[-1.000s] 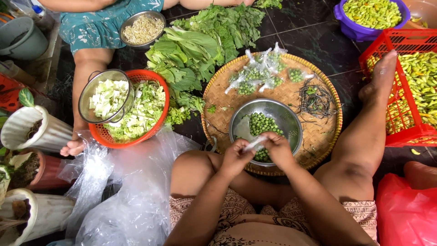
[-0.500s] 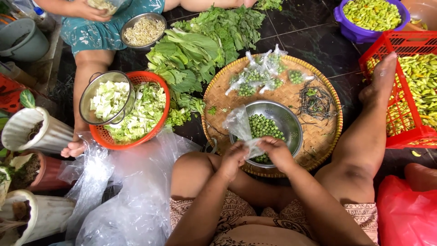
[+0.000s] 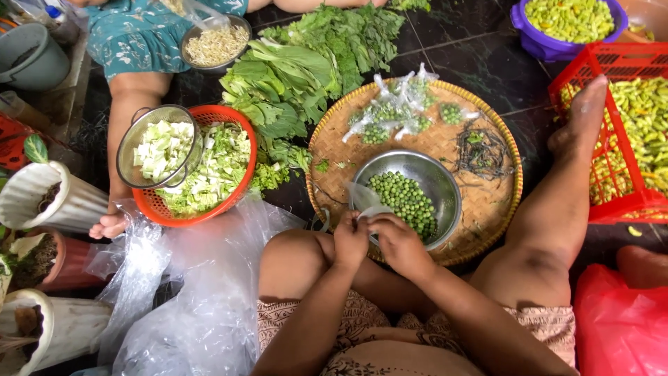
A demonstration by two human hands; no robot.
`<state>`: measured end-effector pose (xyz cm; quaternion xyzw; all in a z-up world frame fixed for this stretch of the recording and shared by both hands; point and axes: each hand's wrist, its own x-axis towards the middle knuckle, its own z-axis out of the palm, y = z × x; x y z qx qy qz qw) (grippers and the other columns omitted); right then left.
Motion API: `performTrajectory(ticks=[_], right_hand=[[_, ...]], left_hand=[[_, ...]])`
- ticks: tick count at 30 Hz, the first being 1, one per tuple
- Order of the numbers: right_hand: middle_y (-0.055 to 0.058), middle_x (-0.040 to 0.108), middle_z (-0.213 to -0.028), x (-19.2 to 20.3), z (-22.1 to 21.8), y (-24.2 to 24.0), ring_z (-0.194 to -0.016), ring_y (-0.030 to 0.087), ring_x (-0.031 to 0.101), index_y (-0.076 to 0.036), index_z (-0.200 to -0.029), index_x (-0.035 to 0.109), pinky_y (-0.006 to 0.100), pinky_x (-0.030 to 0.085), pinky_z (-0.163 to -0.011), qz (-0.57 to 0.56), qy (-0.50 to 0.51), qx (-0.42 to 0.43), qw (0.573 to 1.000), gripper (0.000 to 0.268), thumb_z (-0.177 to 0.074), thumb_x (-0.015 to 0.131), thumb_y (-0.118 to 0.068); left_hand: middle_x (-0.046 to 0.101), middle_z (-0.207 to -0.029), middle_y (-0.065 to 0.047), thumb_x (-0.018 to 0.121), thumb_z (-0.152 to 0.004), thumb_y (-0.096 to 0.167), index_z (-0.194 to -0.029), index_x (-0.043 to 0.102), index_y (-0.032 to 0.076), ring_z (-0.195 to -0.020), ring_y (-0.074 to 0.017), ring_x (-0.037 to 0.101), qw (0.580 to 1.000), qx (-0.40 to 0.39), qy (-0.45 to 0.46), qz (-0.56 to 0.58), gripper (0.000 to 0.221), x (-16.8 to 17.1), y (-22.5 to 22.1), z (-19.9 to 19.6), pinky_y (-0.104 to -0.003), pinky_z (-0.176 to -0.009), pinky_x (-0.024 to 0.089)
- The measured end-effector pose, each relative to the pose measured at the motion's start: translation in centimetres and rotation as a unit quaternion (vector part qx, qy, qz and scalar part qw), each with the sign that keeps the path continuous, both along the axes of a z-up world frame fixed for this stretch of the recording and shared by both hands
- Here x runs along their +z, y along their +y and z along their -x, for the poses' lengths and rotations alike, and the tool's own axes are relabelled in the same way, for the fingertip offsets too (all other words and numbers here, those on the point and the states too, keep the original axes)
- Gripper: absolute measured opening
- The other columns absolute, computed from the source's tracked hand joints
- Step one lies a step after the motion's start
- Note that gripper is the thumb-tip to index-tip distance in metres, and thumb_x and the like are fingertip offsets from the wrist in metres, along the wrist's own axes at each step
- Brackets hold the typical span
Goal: A person is sitting on the floor, scooping green peas from a metal bowl and filling small plastic bags.
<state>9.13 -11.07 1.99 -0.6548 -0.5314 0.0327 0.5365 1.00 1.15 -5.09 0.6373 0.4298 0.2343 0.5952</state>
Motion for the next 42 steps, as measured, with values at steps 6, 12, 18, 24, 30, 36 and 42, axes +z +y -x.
performTrajectory(ticks=[6,12,18,24,30,36,42], right_hand=[[0.006,0.073,-0.092,-0.9,-1.4,0.7,-0.074,0.019,0.073,-0.005,-0.099,0.074,0.032,0.060,-0.062,0.261,-0.342,-0.096,0.898,0.012,-0.088,0.070,0.000],[0.005,0.076,-0.102,-3.2,-7.3,1.5,-0.091,0.033,0.075,-0.015,-0.100,0.075,0.047,0.059,-0.075,0.309,-0.150,0.048,0.938,0.012,-0.088,0.074,-0.018],[0.015,0.080,-0.100,3.3,-6.7,2.0,-0.093,0.027,0.075,-0.005,-0.101,0.080,0.046,0.057,-0.087,0.159,0.188,0.130,0.960,0.015,-0.088,0.074,0.001],[0.036,0.056,-0.136,4.7,-10.1,1.3,-0.122,0.057,0.056,0.002,-0.144,0.053,0.068,0.055,-0.092,0.518,0.060,-0.035,0.853,0.084,-0.084,0.083,-0.049],[0.019,0.030,-0.141,-10.9,-7.7,2.7,-0.131,0.058,0.037,-0.028,-0.151,0.043,0.069,0.047,-0.098,0.548,0.107,-0.102,0.823,0.099,-0.070,0.092,-0.055],[0.031,0.064,-0.116,-16.0,-9.0,3.9,-0.088,0.045,0.069,-0.003,-0.142,0.060,0.050,0.062,-0.069,0.435,0.178,-0.001,0.883,0.058,-0.084,0.064,0.001],[0.038,0.026,-0.159,4.7,-10.3,4.6,-0.134,0.054,0.045,0.003,-0.148,0.049,0.061,0.051,-0.103,0.413,0.427,-0.025,0.804,0.074,-0.078,0.071,0.008]], left_hand=[[0.074,-0.074,-0.007,0.061,-0.101,0.021,-0.104,0.069,0.013,-0.071,-0.0171,0.069,0.998,-0.064,-0.011,-0.012,0.012,3.3,-1.7,0.3,-0.031,-0.063,0.055],[0.027,-0.163,-0.028,0.094,-0.067,0.038,-0.156,0.037,0.009,-0.153,-0.0500,-0.005,0.876,-0.350,0.079,-0.324,0.109,12.4,2.8,2.2,-0.073,-0.112,-0.015],[0.076,-0.094,-0.017,0.079,-0.077,0.019,-0.143,0.056,0.013,-0.097,-0.0372,0.071,0.872,-0.288,0.067,-0.390,0.070,4.8,4.9,-0.8,-0.055,-0.117,0.025],[0.076,-0.094,-0.006,0.081,-0.070,0.020,-0.134,0.063,0.022,-0.097,-0.0293,0.072,0.867,-0.179,0.052,-0.461,0.067,1.4,6.8,-1.1,-0.053,-0.114,0.031],[0.076,-0.098,-0.011,0.078,-0.075,0.016,-0.139,0.060,0.018,-0.100,-0.0309,0.070,0.877,-0.205,0.093,-0.426,0.067,1.4,5.8,-1.5,-0.050,-0.108,0.035],[0.075,-0.107,-0.016,0.075,-0.081,0.017,-0.141,0.055,0.014,-0.114,-0.0350,0.067,0.910,-0.218,0.089,-0.341,0.064,3.6,5.4,-1.1,-0.053,-0.120,0.025],[0.075,-0.107,-0.015,0.077,-0.081,0.021,-0.139,0.058,0.017,-0.116,-0.0344,0.066,0.913,-0.196,0.081,-0.347,0.061,1.9,6.2,-1.4,-0.049,-0.119,0.029]])
